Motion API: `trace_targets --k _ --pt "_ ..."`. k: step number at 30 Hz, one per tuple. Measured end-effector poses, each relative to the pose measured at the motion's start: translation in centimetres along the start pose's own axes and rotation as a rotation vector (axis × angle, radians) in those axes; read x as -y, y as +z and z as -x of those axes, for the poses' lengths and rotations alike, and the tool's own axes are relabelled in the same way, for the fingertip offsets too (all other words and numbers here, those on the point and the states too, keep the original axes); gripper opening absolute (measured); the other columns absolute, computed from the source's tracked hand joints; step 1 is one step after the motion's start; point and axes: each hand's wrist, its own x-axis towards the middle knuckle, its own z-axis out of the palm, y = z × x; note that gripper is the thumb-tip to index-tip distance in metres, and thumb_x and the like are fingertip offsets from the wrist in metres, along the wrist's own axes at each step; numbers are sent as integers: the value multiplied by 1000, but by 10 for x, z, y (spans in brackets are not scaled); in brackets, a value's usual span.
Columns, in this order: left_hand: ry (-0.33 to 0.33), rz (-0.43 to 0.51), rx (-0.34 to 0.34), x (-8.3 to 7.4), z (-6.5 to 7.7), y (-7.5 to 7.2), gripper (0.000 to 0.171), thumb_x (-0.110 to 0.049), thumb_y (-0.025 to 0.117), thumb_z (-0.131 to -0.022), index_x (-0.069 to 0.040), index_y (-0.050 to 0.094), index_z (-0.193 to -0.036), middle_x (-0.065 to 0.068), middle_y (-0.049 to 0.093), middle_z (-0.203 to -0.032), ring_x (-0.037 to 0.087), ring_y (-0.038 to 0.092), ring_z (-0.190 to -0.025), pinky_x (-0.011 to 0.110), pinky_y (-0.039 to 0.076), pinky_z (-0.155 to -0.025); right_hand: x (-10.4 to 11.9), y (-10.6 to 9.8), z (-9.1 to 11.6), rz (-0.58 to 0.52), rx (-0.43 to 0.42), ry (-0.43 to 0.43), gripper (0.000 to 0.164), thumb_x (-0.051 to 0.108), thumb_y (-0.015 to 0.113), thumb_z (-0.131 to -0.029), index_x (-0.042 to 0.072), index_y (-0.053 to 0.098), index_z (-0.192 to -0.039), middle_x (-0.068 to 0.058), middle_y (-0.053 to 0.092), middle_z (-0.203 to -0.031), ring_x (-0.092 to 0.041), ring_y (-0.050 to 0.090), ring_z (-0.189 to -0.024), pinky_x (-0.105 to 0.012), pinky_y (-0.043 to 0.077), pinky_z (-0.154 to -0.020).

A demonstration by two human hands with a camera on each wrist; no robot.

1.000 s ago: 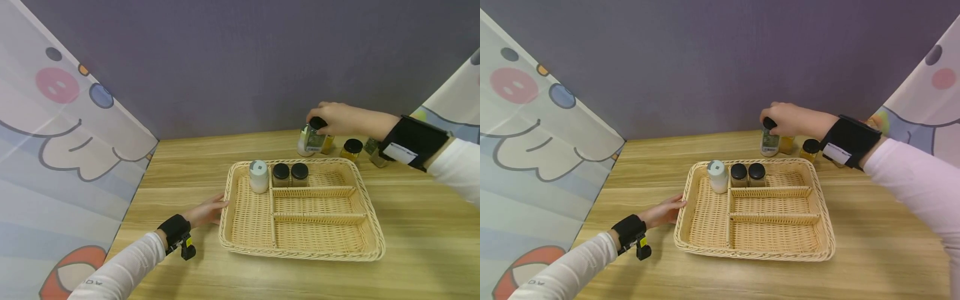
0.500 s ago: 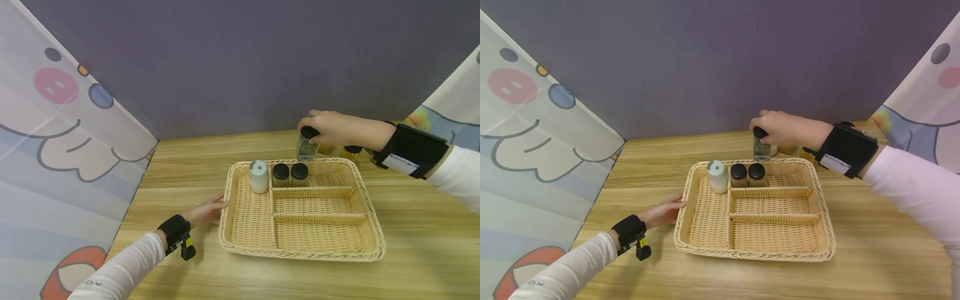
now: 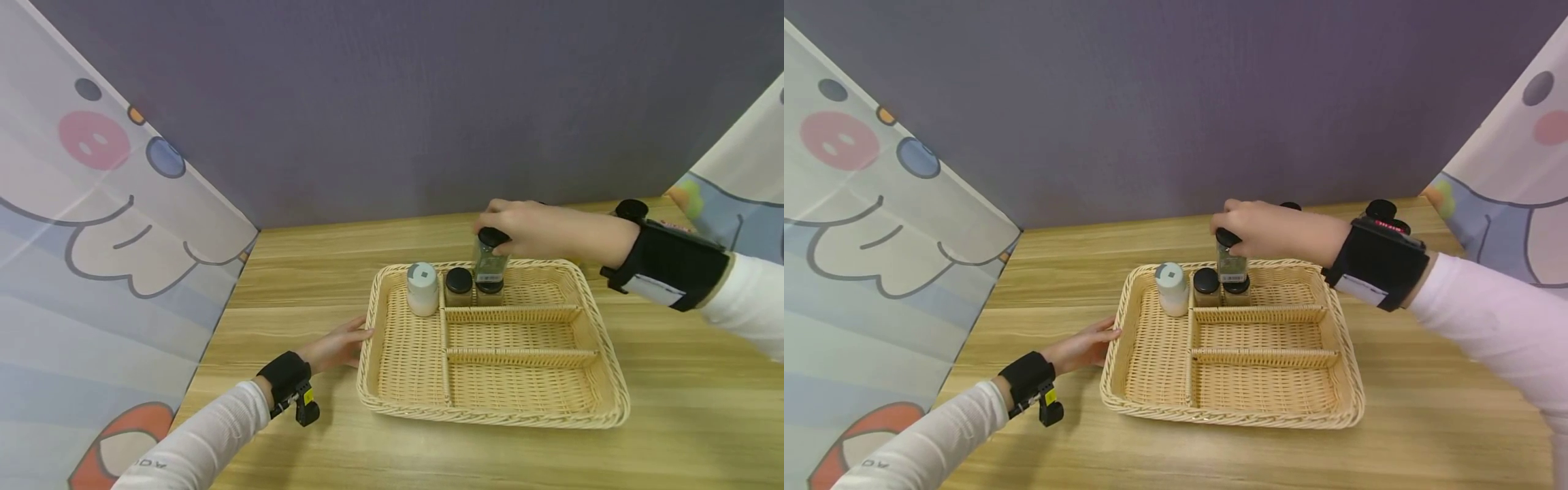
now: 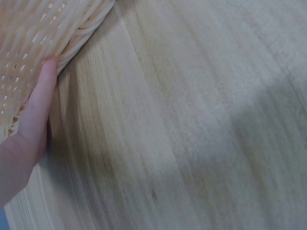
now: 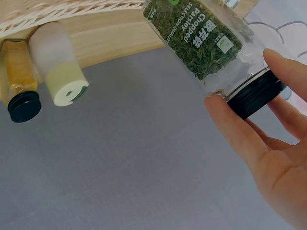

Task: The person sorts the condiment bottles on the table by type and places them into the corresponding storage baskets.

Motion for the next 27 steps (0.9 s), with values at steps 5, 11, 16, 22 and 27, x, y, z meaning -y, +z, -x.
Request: trace_targets --k 5,11,16,22,27 --pt "1 2 -4 1 0 0 57 -24 38 -95 -17 7 -143 19 28 -140 33 34 -123 52 39 -88 5 2 0 6 -7 -23 34 8 68 -77 8 56 -108 -12 51 -99 -27 56 -84 -38 48 -66" --pt "2 1 -10 0 0 0 57 -23 37 -96 -17 7 -143 19 27 -140 33 33 -123 52 39 -88 11 3 1 14 -13 -67 34 8 68 -76 7 56 -108 -13 51 -99 -29 55 -85 -39 48 -67" --pt "-1 -1 -21 1 0 0 56 -22 36 -96 -17 6 -143 19 27 -140 33 33 -123 52 39 -88 17 5 0 13 4 -73 34 9 68 -77 7 56 -108 -14 51 -103 -27 57 -85 -38 49 -67" --pt "2 -2 -19 2 0 0 57 -22 37 -96 -17 6 -143 18 25 -141 33 30 -125 52 39 -88 24 14 1 44 -36 -129 36 8 70 -74 5 56 -107 -13 52 -100 -23 57 -82 -30 49 -64" --pt "5 -1 -15 2 0 0 58 -23 38 -95 -18 5 -143 17 24 -142 33 27 -127 52 38 -88 32 19 1 61 -15 -136 37 9 71 -74 5 55 -107 -12 52 -96 -20 58 -73 -26 49 -58"
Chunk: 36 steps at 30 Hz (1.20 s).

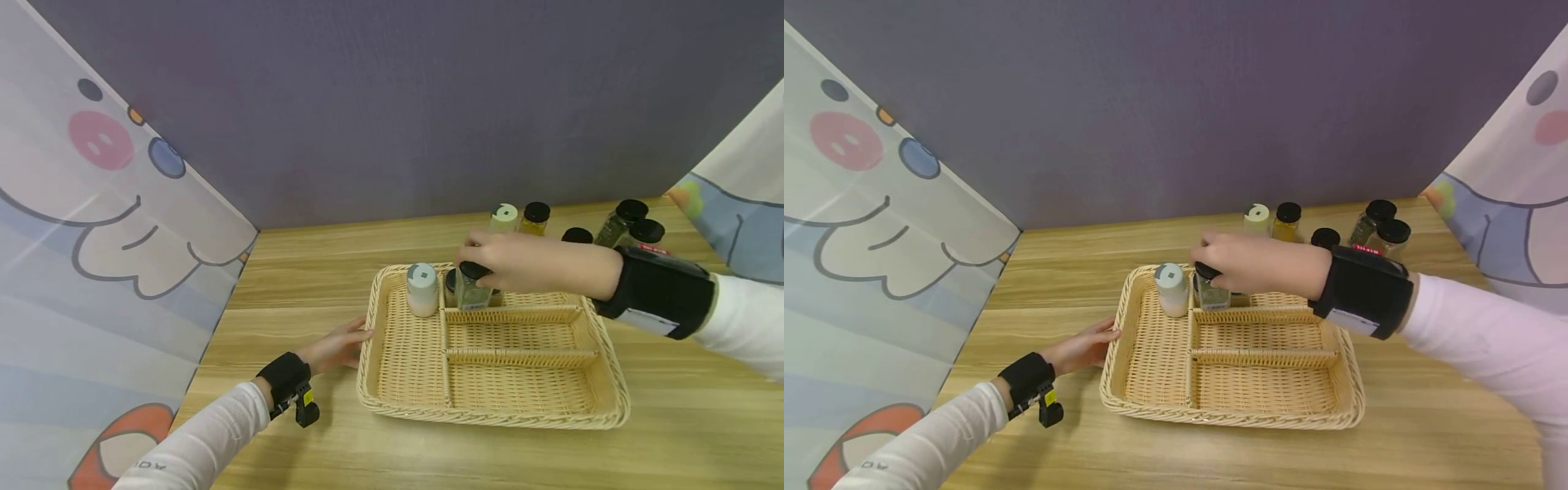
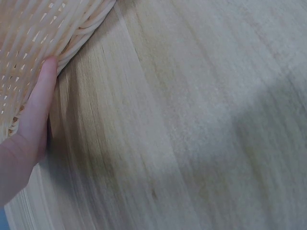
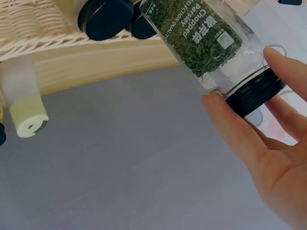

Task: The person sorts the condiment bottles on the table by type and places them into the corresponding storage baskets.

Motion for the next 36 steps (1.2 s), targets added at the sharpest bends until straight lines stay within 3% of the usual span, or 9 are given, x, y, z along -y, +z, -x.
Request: trace_targets --k 12,19,25,36 --pt "-6 1 -8 1 0 -1 58 -23 39 -95 -18 6 -143 17 24 -142 33 27 -127 52 38 -89 9 13 0 33 7 -42 36 10 69 -75 5 56 -109 -13 52 -95 -22 59 -78 -27 51 -61" --pt "-4 -1 1 1 0 -2 60 -25 39 -95 -18 5 -143 17 25 -142 33 29 -126 51 39 -88 13 21 0 6 2 -19 36 10 70 -74 8 57 -107 -10 51 -92 -16 56 -70 -19 44 -50" --pt "-3 18 17 1 -1 -2 60 -26 40 -95 -18 5 -143 19 26 -141 33 32 -125 51 39 -89 14 29 0 -15 24 -47 38 8 70 -74 5 55 -108 -10 49 -91 -17 55 -70 -23 46 -55" --pt "-1 9 6 2 -2 -3 62 -28 42 -94 -20 5 -143 19 25 -141 34 32 -124 51 39 -89 16 45 -3 -47 89 15 37 12 68 -77 6 55 -111 -10 51 -95 -19 56 -77 -27 49 -60"
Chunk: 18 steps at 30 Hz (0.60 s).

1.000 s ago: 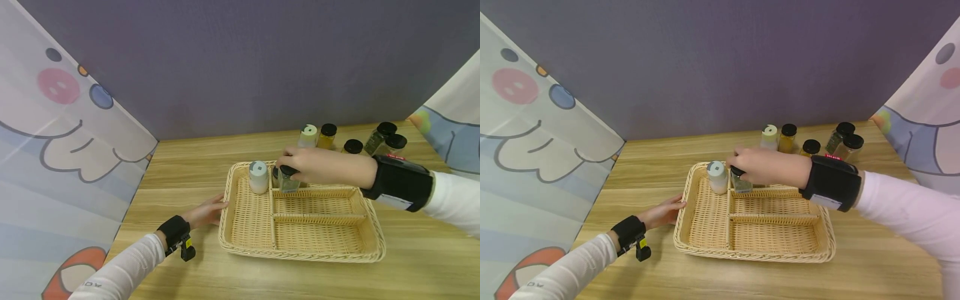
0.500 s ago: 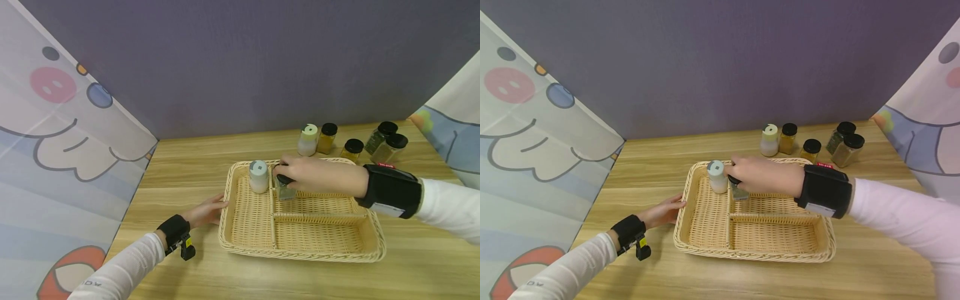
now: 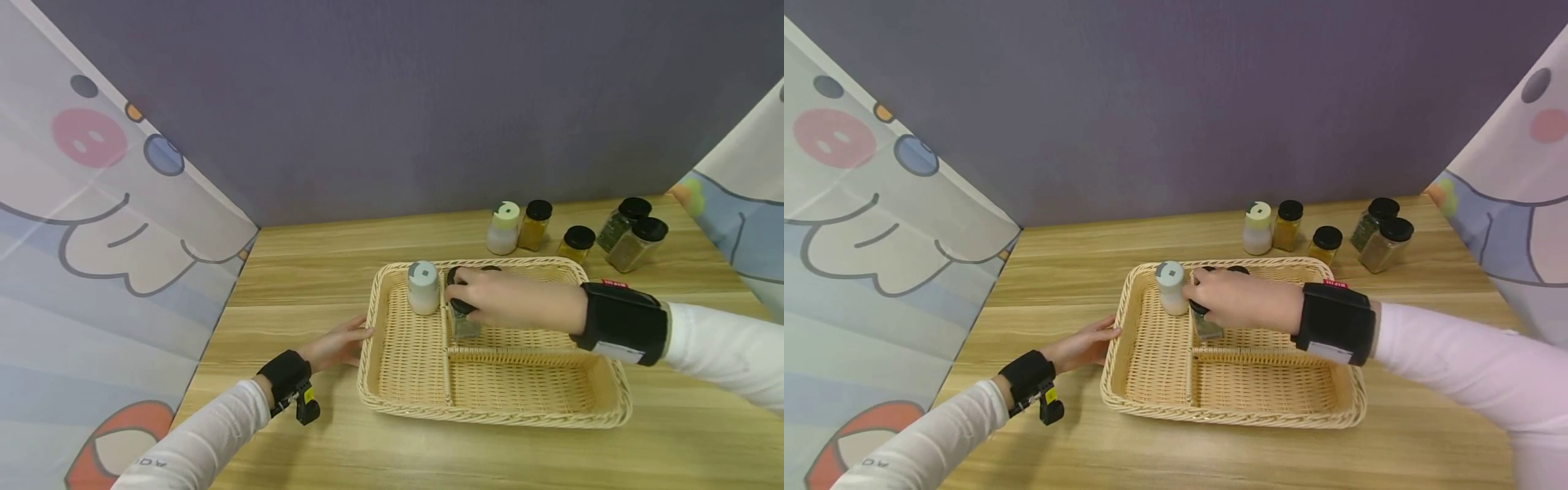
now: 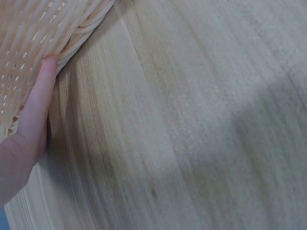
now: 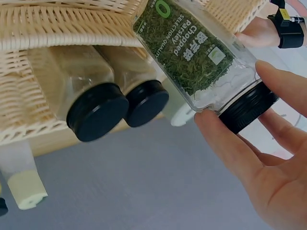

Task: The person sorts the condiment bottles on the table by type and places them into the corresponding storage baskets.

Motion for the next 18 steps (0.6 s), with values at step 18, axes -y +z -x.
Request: trace_targets --k 18 --pt "16 -2 8 1 0 0 62 -28 41 -94 -21 4 -143 19 23 -142 34 31 -125 52 39 -89 -5 22 -3 59 -8 -25 37 13 70 -75 4 58 -108 -12 52 -93 -16 56 -69 -20 46 -53"
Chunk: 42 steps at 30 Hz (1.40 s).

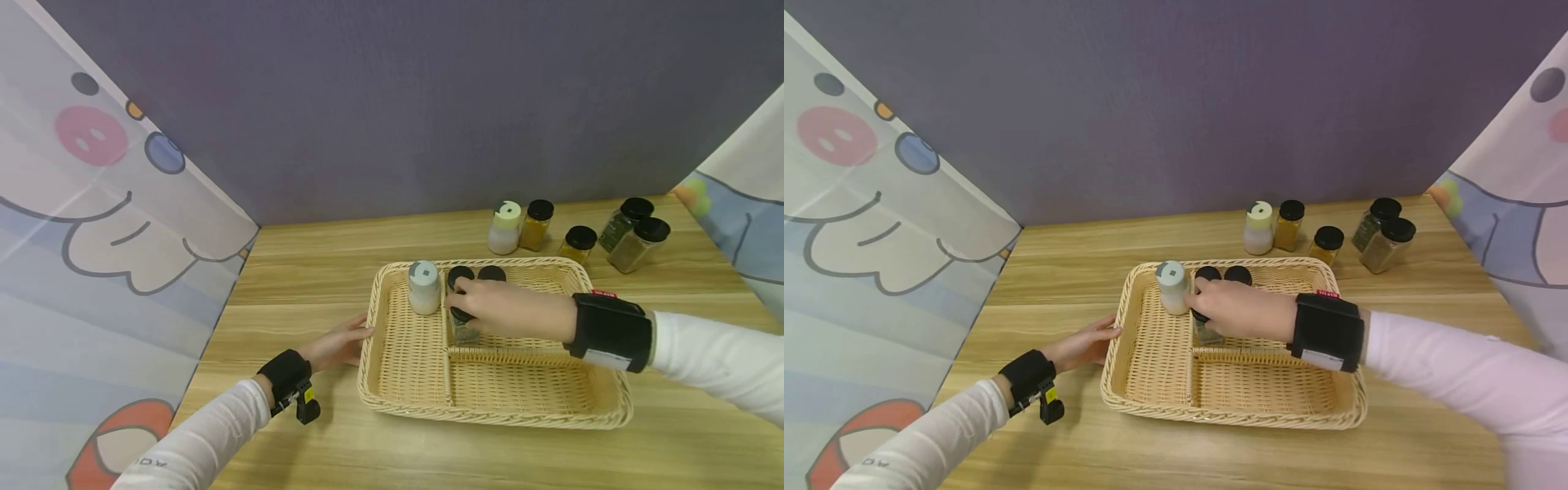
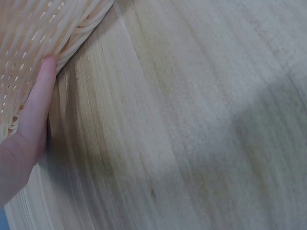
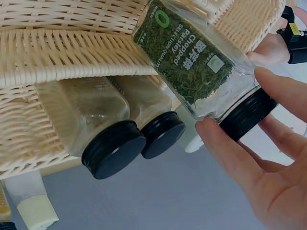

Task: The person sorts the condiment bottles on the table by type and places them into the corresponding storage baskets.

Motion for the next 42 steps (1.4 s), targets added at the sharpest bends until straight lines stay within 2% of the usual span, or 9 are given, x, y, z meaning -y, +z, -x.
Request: trace_targets --k 11,22,33,42 --pt "-5 3 -6 -1 0 0 60 -26 40 -95 -21 5 -143 18 24 -142 34 32 -125 52 39 -89 5 8 -1 -8 -31 24 36 14 71 -74 3 58 -106 -13 53 -94 -18 57 -70 -23 47 -56" --pt "-1 6 -7 -1 0 1 58 -25 39 -95 -19 6 -143 19 25 -141 34 33 -123 52 40 -88 6 19 -2 -19 -17 92 36 14 72 -73 5 58 -106 -14 53 -95 -22 58 -73 -25 47 -54" --pt "-2 7 1 -1 1 1 57 -23 38 -96 -18 7 -143 19 25 -141 35 32 -124 52 39 -88 5 28 -4 -5 -45 96 38 16 73 -72 4 59 -105 -14 53 -91 -22 58 -70 -23 47 -53" --pt "2 5 2 -1 1 1 57 -24 38 -95 -18 6 -143 19 24 -141 34 31 -124 52 39 -88 4 30 -5 -27 -35 113 38 15 73 -72 3 58 -105 -13 53 -90 -21 57 -71 -24 47 -54"
